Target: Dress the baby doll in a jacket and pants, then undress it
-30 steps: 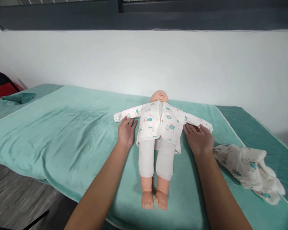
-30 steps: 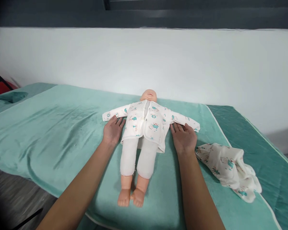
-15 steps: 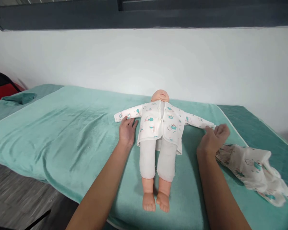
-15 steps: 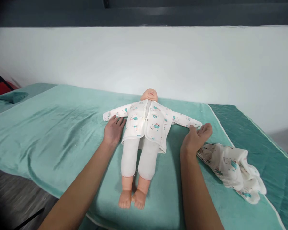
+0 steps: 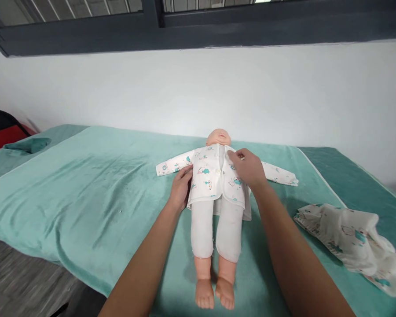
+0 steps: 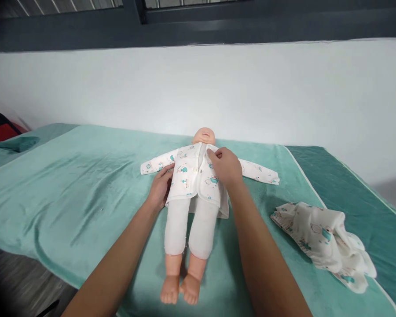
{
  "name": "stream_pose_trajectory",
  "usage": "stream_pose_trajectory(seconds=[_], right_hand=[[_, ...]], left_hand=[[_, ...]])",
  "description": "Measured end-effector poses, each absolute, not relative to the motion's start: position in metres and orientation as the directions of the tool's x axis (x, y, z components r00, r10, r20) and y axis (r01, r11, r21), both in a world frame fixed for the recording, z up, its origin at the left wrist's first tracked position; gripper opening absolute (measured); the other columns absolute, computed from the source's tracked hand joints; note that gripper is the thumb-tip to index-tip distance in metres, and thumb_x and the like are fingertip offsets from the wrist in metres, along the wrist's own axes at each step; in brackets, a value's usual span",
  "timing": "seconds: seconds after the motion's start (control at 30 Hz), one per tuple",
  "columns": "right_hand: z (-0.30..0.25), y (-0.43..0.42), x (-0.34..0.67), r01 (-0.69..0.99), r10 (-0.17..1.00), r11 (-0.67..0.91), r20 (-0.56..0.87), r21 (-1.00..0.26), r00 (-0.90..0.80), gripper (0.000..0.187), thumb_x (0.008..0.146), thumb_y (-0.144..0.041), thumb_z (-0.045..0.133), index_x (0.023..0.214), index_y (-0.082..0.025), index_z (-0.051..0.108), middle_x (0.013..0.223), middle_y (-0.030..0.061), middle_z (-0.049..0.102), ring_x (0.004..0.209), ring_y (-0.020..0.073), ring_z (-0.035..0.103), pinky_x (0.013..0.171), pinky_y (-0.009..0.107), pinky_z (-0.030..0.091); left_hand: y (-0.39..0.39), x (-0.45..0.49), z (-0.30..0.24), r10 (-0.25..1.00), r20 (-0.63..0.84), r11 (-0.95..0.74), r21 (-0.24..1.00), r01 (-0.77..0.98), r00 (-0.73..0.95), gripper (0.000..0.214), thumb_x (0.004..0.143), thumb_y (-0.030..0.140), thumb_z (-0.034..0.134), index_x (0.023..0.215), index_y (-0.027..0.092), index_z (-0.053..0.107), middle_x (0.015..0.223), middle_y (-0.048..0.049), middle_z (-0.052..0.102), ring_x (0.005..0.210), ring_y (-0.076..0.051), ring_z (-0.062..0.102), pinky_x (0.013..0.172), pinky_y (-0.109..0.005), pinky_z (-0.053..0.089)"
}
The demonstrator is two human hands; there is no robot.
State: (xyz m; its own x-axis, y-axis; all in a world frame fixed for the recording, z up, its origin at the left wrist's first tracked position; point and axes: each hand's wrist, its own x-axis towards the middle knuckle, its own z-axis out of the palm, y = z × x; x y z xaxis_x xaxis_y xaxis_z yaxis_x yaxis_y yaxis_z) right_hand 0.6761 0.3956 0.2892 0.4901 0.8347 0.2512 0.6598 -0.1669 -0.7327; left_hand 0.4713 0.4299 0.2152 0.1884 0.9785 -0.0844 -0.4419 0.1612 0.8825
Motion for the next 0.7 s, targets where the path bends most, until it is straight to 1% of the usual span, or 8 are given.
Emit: stream_pose_trajectory(seconds=[0.1, 0.17, 0.23, 0.3, 0.37, 0.47, 0.6, 0.7], right_hand=[[0.304, 0.421, 0.672, 0.751, 0.886, -0.332, 0.084, -0.571, 0.456, 0.034, 0.085, -0.055, 0.054, 0.078, -0.022, 0.055, 0.082, 0.0079, 0.067, 0.073, 0.0239, 0.056, 0.068, 0.035, 0.039], [0.307, 0.432, 0.671, 0.785, 0.893, -0.355, 0.063, -0.507, 0.445, 0.026, 0.086, -0.047, 0.052, 0.076, -0.022, 0.053, 0.081, 0.0095, 0.065, 0.074, 0.0248, 0.056, 0.066, 0.034, 0.037], [0.307, 0.439, 0.67, 0.813, 0.901, -0.328, 0.1, -0.481, 0.423, 0.02, 0.085, -0.038, 0.052, 0.072, -0.023, 0.049, 0.079, 0.0089, 0.063, 0.074, 0.0244, 0.055, 0.066, 0.033, 0.035], [0.304, 0.442, 0.67, 0.816, 0.901, -0.26, 0.173, -0.516, 0.397, 0.019, 0.083, -0.032, 0.051, 0.067, -0.023, 0.045, 0.072, 0.0061, 0.06, 0.07, 0.0223, 0.052, 0.064, 0.032, 0.033], [0.301, 0.441, 0.67, 0.773, 0.884, -0.171, 0.251, -0.611, 0.394, 0.019, 0.083, -0.029, 0.05, 0.066, -0.024, 0.044, 0.066, 0.0024, 0.056, 0.065, 0.0194, 0.048, 0.062, 0.031, 0.032], [0.297, 0.436, 0.668, 0.673, 0.855, -0.034, 0.327, -0.739, 0.403, 0.014, 0.083, -0.028, 0.05, 0.07, -0.023, 0.049, 0.066, -0.0006, 0.056, 0.064, 0.0168, 0.047, 0.063, 0.03, 0.034], [0.288, 0.42, 0.666, 0.549, 0.844, 0.126, 0.381, -0.826, 0.379, 0.017, 0.085, -0.035, 0.053, 0.082, -0.021, 0.062, 0.086, 0.0023, 0.067, 0.081, 0.018, 0.058, 0.078, 0.032, 0.044], [0.276, 0.395, 0.662, 0.454, 0.851, 0.197, 0.382, -0.869, 0.362, 0.028, 0.089, -0.04, 0.055, 0.106, -0.022, 0.067, 0.118, 0.0062, 0.069, 0.11, 0.0211, 0.061, 0.1, 0.038, 0.045]], left_hand=[[0.429, 0.471, 0.218, 0.978, -0.098, 0.175, 0.866, -0.468, 0.184, 0.039, 0.071, 0.03, 0.077, 0.107, 0.018, 0.072, 0.102, -0.0079, 0.076, 0.096, -0.025, 0.07, 0.087, -0.038, 0.055], [0.428, 0.471, 0.22, 0.977, -0.11, 0.184, 0.863, -0.471, 0.181, 0.039, 0.07, 0.031, 0.078, 0.107, 0.018, 0.072, 0.103, -0.0082, 0.076, 0.098, -0.025, 0.07, 0.088, -0.038, 0.055], [0.427, 0.472, 0.222, 0.976, -0.122, 0.194, 0.863, -0.466, 0.181, 0.041, 0.07, 0.031, 0.079, 0.108, 0.018, 0.072, 0.105, -0.0081, 0.076, 0.099, -0.026, 0.07, 0.089, -0.039, 0.055], [0.428, 0.472, 0.223, 0.975, -0.131, 0.201, 0.862, -0.466, 0.179, 0.043, 0.069, 0.031, 0.08, 0.11, 0.019, 0.072, 0.105, -0.0079, 0.076, 0.1, -0.026, 0.07, 0.09, -0.039, 0.055], [0.429, 0.472, 0.223, 0.974, -0.134, 0.207, 0.855, -0.476, 0.182, 0.044, 0.069, 0.03, 0.08, 0.11, 0.018, 0.072, 0.106, -0.0081, 0.076, 0.101, -0.025, 0.07, 0.09, -0.039, 0.055], [0.431, 0.471, 0.221, 0.972, -0.132, 0.214, 0.84, -0.498, 0.195, 0.044, 0.069, 0.03, 0.081, 0.11, 0.018, 0.072, 0.108, -0.0087, 0.076, 0.099, -0.025, 0.071, 0.09, -0.039, 0.055], [0.434, 0.469, 0.216, 0.971, -0.111, 0.205, 0.841, -0.501, 0.211, 0.042, 0.071, 0.031, 0.08, 0.11, 0.018, 0.072, 0.108, -0.0089, 0.076, 0.097, -0.024, 0.071, 0.089, -0.039, 0.055], [0.435, 0.468, 0.213, 0.972, -0.088, 0.19, 0.841, -0.507, 0.218, 0.042, 0.07, 0.032, 0.08, 0.109, 0.018, 0.072, 0.107, -0.0089, 0.076, 0.098, -0.025, 0.07, 0.089, -0.039, 0.055]])
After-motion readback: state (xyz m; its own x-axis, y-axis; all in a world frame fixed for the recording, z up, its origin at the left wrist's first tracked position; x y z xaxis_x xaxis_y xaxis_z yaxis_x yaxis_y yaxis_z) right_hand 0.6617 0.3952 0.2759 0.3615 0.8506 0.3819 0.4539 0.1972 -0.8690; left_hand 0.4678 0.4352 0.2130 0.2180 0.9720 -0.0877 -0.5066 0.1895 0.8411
